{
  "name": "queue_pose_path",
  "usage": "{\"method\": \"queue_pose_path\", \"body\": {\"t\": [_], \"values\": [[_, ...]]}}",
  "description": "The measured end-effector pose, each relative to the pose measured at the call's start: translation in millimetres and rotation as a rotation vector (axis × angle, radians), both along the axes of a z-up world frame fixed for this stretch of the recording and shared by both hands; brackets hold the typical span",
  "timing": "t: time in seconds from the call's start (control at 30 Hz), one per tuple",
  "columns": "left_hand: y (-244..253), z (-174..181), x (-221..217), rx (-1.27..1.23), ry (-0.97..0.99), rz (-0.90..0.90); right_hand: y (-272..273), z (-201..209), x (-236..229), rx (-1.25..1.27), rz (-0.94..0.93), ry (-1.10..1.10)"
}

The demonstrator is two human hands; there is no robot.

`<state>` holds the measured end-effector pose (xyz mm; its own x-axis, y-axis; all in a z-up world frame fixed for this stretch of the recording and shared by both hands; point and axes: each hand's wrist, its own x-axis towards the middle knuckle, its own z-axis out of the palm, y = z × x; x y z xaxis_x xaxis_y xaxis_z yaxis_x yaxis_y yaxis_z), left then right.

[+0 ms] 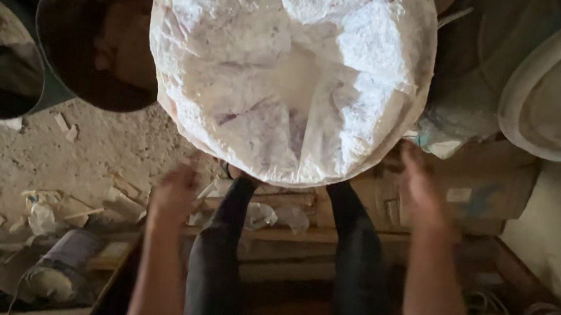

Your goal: The person handles a yellow container of white paste and a bag of white powder, using a wooden stick to transfer the paste into the powder and then using their fingers to touch the material inside the container.

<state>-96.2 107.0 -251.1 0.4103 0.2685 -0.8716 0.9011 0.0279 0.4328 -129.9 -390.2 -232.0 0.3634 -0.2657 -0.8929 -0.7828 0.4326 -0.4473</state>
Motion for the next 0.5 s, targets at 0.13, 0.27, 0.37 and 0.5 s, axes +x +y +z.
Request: {"method": "queue_pose_path", "body": {"t": [0.13, 0.27, 0.37, 0.5], "values": [[-69.9, -8.1, -40.5, -0.592, -0.063, 0.298, 10.4, -52.6, -44.3, 0.664, -0.034, -0.814], [-87.6, -17.7, -42.0, -0.748, -0.172, 0.377, 13.1, -70.1, -43.8, 0.221, -0.178, -0.402], [-93.2, -31.0, -50.7, -0.733, -0.309, 0.307, 17.2, -46.8, -41.4, -0.046, -0.051, -0.069], [-102.8, -41.1, -54.3, -0.455, -0.224, 0.231, 17.5, -9.5, -31.4, -0.157, 0.100, 0.240]]}}
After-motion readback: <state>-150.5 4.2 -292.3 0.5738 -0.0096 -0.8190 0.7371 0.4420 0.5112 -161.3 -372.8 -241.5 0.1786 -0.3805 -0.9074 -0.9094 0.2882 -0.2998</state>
